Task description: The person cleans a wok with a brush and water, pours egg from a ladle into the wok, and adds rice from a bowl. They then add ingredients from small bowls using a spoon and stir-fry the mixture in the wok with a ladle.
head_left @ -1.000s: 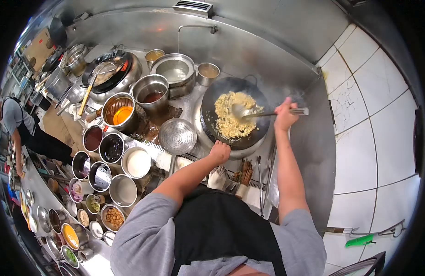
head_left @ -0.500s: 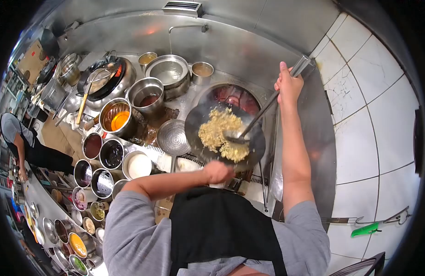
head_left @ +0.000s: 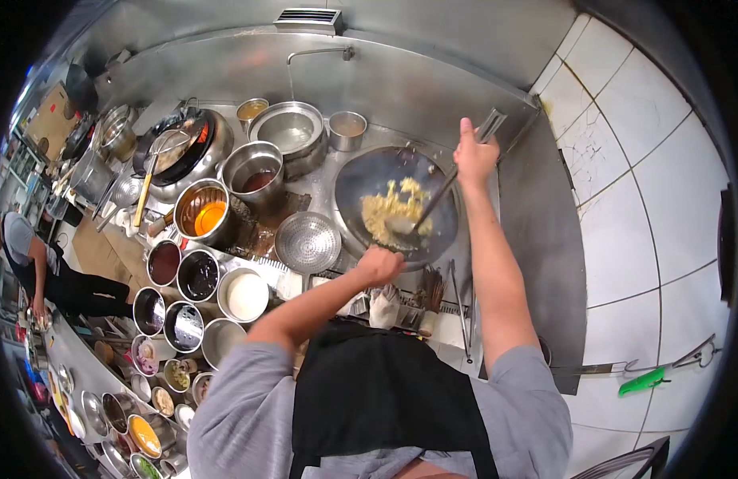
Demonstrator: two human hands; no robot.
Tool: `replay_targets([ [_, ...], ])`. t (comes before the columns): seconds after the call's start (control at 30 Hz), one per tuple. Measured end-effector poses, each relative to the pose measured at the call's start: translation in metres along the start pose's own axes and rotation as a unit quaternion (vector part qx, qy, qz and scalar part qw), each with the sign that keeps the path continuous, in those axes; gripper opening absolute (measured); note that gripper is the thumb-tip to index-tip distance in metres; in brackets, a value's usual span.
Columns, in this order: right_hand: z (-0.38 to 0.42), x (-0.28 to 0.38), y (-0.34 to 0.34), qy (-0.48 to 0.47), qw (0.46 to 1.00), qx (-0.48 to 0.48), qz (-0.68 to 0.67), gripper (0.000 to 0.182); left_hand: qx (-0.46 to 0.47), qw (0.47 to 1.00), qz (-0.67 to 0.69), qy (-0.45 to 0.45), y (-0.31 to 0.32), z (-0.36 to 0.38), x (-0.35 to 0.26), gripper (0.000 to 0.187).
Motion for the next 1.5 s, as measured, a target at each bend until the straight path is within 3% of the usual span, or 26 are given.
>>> replay_targets([
  [0.07, -0.002, -0.016, -0.004, 0.02, 0.999, -0.023, -0.025, 0.03, -0.005, 1.0, -0.021, -0.01, 0.03, -0.002, 0.012, 0.037],
  [0.13, -0.025, -0.001, -0.006, -0.015, 0.997, -0.042, -0.057, 0.033, 0.079, 0.995, 0.044, -0.038, 0.02, 0.033, -0.008, 0.038],
  [0.2, -0.018, 0.048, -0.006, 0.013, 0.998, -0.031, -0.059, 0.033, 0.18, 0.981, 0.067, 0.029, 0.019, 0.074, -0.021, 0.04],
  [0.27, -0.007, 0.078, -0.003, 0.02, 0.997, 0.013, -0.079, 0.033, 0.055, 0.984, -0.018, 0.171, 0.024, 0.081, -0.021, 0.041],
  [0.3, 0.0, 0.076, 0.0, 0.001, 1.0, -0.006, -0.029, 0.035, 0.168, 0.985, 0.021, 0.037, -0.02, 0.062, -0.031, 0.038],
  [0.33, 0.003, 0.056, 0.003, 0.008, 1.0, -0.007, -0.027, 0.035, 0.1, 0.994, 0.043, 0.005, -0.027, 0.039, -0.02, 0.031],
  [0.4, -0.001, -0.011, 0.008, -0.081, 0.99, -0.054, 0.098, 0.038, -0.071, 0.996, 0.008, 0.051, -0.019, 0.003, 0.002, 0.03],
  [0.47, -0.01, -0.029, 0.001, -0.089, 0.988, -0.08, 0.095, 0.038, -0.042, 0.998, -0.041, -0.007, 0.023, -0.001, 0.021, 0.032],
  [0.53, -0.018, 0.007, 0.002, -0.013, 0.998, -0.039, -0.044, 0.037, 0.08, 0.996, 0.007, -0.028, 0.038, 0.023, 0.017, 0.035],
  [0.6, -0.012, 0.055, 0.001, -0.012, 0.998, -0.012, -0.067, 0.037, 0.142, 0.988, 0.037, 0.049, 0.046, 0.062, 0.005, 0.04],
  [0.67, 0.001, 0.089, 0.001, 0.015, 0.996, 0.044, -0.076, 0.037, -0.057, 0.981, -0.017, 0.185, 0.029, 0.078, -0.009, 0.043],
  [0.7, 0.011, 0.095, 0.004, 0.019, 0.998, 0.026, -0.055, 0.037, 0.082, 0.995, 0.014, 0.058, -0.018, 0.061, -0.021, 0.042],
  [0.73, 0.012, 0.074, 0.006, 0.028, 0.998, 0.025, -0.054, 0.037, 0.071, 0.996, 0.037, 0.031, -0.041, 0.039, -0.019, 0.038],
  [0.8, 0.006, 0.011, 0.008, -0.071, 0.99, -0.042, 0.114, 0.036, -0.015, 0.999, 0.017, 0.028, -0.025, 0.0, 0.005, 0.036],
  [0.87, 0.002, -0.009, 0.005, -0.054, 0.998, -0.019, 0.039, 0.037, -0.05, 0.998, -0.034, 0.012, 0.03, -0.005, 0.03, 0.036],
  [0.97, -0.024, 0.024, -0.001, 0.005, 0.999, -0.023, -0.031, 0.037, 0.117, 0.993, -0.007, 0.028, 0.032, 0.033, 0.014, 0.036],
  [1.0, -0.018, 0.04, -0.005, 0.003, 0.999, -0.023, -0.031, 0.037, 0.087, 0.995, 0.025, 0.028, 0.049, 0.047, 0.014, 0.036],
  [1.07, -0.01, 0.057, -0.005, 0.006, 1.0, 0.0, -0.009, 0.038, -0.03, 0.996, -0.007, 0.086, 0.013, 0.047, 0.0, 0.037],
  [1.1, 0.0, 0.052, -0.003, 0.005, 0.998, -0.027, 0.048, 0.04, 0.073, 0.997, 0.02, 0.008, -0.01, 0.027, 0.001, 0.038],
  [1.2, -0.005, -0.029, -0.006, 0.013, 1.0, 0.025, 0.011, 0.039, -0.007, 1.0, -0.025, -0.001, 0.015, -0.02, 0.036, 0.032],
  [1.27, 0.003, -0.014, -0.006, 0.043, 0.997, 0.066, -0.022, 0.038, 0.056, 0.997, -0.02, -0.039, 0.046, -0.028, 0.053, 0.038],
  [1.3, 0.009, -0.004, -0.009, 0.006, 0.996, 0.078, -0.04, 0.036, 0.055, 0.997, -0.018, -0.043, 0.057, -0.022, 0.052, 0.038],
  [1.37, 0.03, 0.028, -0.016, -0.054, 0.989, 0.129, -0.048, 0.03, -0.051, 0.998, -0.044, 0.012, 0.068, -0.007, 0.046, 0.065],
  [1.4, 0.032, 0.012, -0.016, -0.05, 0.989, 0.131, -0.05, 0.03, -0.049, 0.998, -0.043, 0.008, 0.068, -0.004, 0.045, 0.065],
  [1.47, 0.046, -0.038, -0.023, -0.164, 0.98, 0.09, 0.066, 0.028, -0.033, 0.997, -0.074, 0.008, 0.064, 0.005, 0.036, 0.085],
  [1.5, 0.043, -0.065, -0.026, -0.138, 0.979, 0.121, 0.086, 0.027, -0.025, 0.997, -0.073, 0.007, 0.065, 0.01, 0.03, 0.085],
])
Point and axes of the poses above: each hand's wrist, its own z-axis away from the middle knuckle, its own y-axis out of the palm, x = y × z, the point moved 3 cm from there along -z, towards the middle knuckle, and after that the axes turned 4 degrees about y, right-handed, at the moved point
